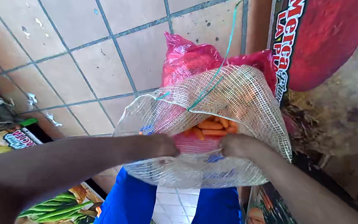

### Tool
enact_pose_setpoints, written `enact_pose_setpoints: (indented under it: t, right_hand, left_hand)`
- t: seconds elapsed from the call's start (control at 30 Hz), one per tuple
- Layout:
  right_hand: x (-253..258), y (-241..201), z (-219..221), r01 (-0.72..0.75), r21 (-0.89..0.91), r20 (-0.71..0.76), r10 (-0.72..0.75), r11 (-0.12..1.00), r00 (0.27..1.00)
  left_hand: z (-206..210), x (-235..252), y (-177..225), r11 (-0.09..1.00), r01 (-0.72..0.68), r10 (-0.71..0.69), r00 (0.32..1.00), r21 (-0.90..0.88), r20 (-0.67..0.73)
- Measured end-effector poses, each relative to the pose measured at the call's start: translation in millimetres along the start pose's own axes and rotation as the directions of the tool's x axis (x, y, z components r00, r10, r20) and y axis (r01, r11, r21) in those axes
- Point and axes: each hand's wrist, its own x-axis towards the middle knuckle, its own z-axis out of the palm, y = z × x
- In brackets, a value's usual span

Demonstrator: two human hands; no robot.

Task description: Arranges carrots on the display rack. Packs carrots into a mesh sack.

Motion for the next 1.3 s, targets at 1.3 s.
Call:
enact_pose_setpoints:
  t: [1.3]
  right_hand:
    - [123,64,89,0.082,0.521,-0.379,0.144,0.849,0.914]
  left_hand:
    - [-12,144,11,-0.132,0.216,-0.617,0.746,-0.967,0.251]
